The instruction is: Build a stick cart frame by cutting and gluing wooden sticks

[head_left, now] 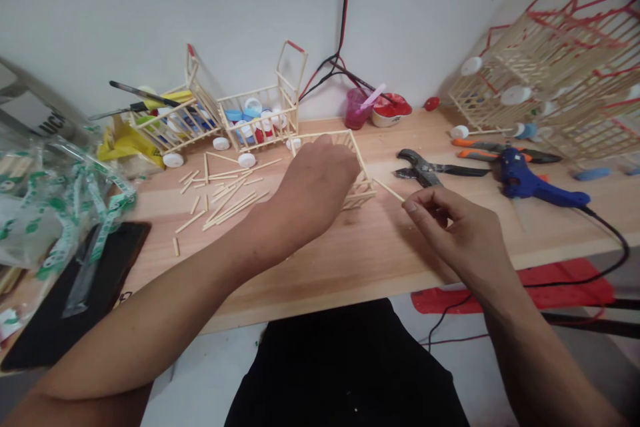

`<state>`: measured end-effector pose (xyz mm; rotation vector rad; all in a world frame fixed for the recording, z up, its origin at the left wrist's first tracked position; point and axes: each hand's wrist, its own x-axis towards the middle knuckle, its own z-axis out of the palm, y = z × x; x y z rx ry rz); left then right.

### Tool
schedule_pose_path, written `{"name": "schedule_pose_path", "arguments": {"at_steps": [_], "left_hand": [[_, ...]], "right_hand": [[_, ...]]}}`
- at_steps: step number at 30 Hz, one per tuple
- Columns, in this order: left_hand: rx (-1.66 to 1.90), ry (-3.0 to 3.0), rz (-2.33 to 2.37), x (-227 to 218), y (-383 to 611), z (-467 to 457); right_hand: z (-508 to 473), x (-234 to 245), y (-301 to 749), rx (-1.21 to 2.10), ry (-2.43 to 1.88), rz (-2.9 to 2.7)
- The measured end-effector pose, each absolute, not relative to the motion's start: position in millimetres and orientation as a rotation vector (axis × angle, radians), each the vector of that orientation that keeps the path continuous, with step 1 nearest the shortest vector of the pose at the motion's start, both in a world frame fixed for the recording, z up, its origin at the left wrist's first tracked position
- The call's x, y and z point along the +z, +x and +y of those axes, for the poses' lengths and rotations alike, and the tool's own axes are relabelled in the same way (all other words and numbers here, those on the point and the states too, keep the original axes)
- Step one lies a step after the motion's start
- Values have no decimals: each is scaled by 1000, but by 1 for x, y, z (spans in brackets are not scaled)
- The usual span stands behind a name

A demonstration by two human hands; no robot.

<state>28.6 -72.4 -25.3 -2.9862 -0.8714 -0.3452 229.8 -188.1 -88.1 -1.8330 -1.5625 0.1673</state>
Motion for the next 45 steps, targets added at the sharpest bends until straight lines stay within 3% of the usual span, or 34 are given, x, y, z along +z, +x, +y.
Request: {"name": "schedule_pose_path", "arguments": {"at_steps": [25, 35, 45], "left_hand": [[-337, -2949, -869, -28, 30, -72], [-373, -2940, -855, -31, 30, -68], [-711, -2781, -1228, 24, -2, -46]], "right_hand": [[-177, -74, 244, -102, -1751, -1712], [-173, -50, 240, -109, -1675, -1473], [-168, -32, 245, -38, -1680, -1482]]}}
